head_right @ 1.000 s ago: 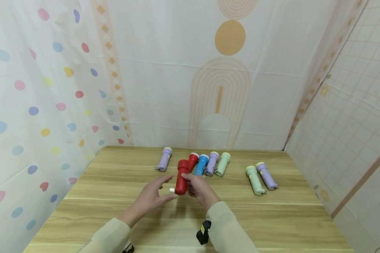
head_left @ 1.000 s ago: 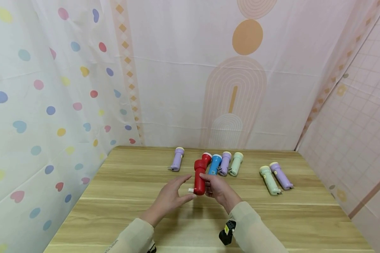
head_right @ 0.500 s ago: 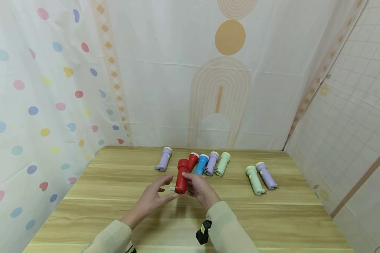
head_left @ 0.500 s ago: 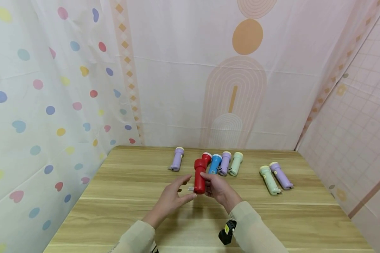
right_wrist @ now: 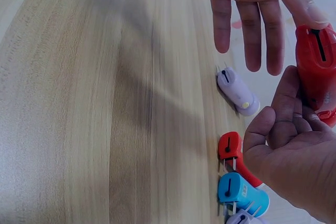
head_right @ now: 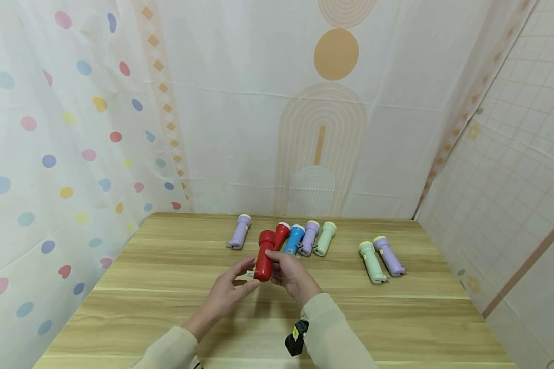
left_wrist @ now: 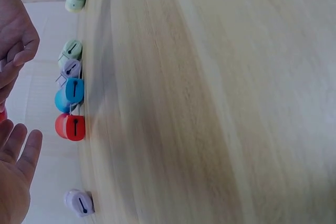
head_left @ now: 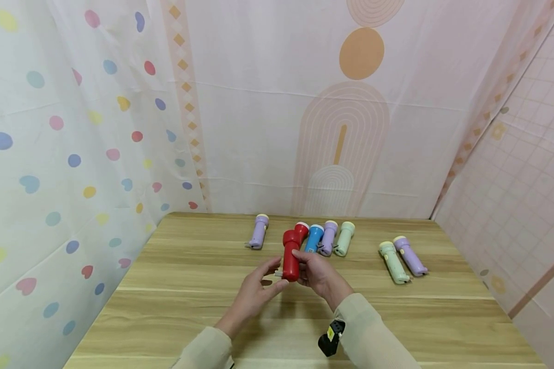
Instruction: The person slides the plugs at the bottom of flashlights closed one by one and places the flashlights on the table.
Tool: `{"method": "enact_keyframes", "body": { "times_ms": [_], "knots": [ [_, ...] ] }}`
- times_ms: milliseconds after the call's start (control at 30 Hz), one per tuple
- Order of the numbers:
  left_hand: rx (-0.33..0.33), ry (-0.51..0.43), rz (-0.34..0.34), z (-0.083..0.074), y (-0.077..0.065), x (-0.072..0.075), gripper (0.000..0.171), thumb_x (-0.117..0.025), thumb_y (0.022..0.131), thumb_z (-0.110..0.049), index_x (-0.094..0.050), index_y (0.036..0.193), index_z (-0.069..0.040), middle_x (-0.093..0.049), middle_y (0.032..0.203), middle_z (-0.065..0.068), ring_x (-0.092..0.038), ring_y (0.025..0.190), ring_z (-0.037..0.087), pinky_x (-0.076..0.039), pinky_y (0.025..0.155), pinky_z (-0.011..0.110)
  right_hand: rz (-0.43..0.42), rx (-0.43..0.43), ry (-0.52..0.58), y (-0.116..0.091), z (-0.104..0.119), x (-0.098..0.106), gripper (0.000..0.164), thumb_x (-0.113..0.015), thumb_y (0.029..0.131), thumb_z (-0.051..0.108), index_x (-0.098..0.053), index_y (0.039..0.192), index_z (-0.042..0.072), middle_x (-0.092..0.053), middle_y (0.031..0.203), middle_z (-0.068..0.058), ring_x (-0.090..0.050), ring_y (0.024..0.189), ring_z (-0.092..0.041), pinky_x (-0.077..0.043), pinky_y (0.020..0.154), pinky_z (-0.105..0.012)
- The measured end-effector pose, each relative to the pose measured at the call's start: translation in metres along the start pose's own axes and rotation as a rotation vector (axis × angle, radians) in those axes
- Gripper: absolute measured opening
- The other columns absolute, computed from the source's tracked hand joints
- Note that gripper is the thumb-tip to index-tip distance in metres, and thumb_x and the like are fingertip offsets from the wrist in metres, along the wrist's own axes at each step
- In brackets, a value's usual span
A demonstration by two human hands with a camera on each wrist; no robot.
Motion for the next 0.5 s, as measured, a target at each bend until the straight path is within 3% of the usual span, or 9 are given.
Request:
{"method": "enact_keyframes", "body": {
  "times_ms": [133,267,500],
  "knots": [
    [0.017,-0.017,-0.031,-0.003,-0.001,-0.002,0.052,-0.072,0.091,-0.007,-0.053,0.138,0.003,-0.056,0.136,0.019,-0.054,0.122,0.039,-0.05,0.092,0.054,0.001,-0.006,0.006,0.001,0.0,0.0,0.047,-0.054,0.1,0.033,-0.054,0.128,-0.005,-0.07,0.091,-0.004,-0.062,0.078,-0.015,-0.043,0.073,-0.029],
    [0.021,-0.047,-0.038,0.013,0.003,-0.005,0.051,-0.071,0.091,-0.006,-0.055,0.138,-0.001,-0.057,0.137,0.014,-0.054,0.123,0.036,-0.051,0.092,0.049,0.007,-0.002,0.009,-0.001,0.0,0.0,0.047,-0.055,0.1,0.032,-0.055,0.127,-0.005,-0.071,0.088,-0.002,-0.062,0.076,-0.014,-0.042,0.073,-0.029],
    [-0.002,-0.075,-0.009,0.015,0.003,-0.005,0.049,-0.071,0.092,-0.014,-0.056,0.138,-0.007,-0.057,0.137,0.01,-0.054,0.124,0.03,-0.051,0.091,0.035,0.01,0.002,0.015,0.0,0.0,0.0,0.045,-0.055,0.1,0.031,-0.056,0.126,-0.005,-0.071,0.088,-0.002,-0.062,0.077,-0.014,-0.043,0.073,-0.03]
  ]
}}
Point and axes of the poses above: each hand's wrist, its own y-axis towards the middle knuckle, its own x-axis out of the back of the hand, z = x × y, the point moved 6 cm from there along y, towards the middle knuckle
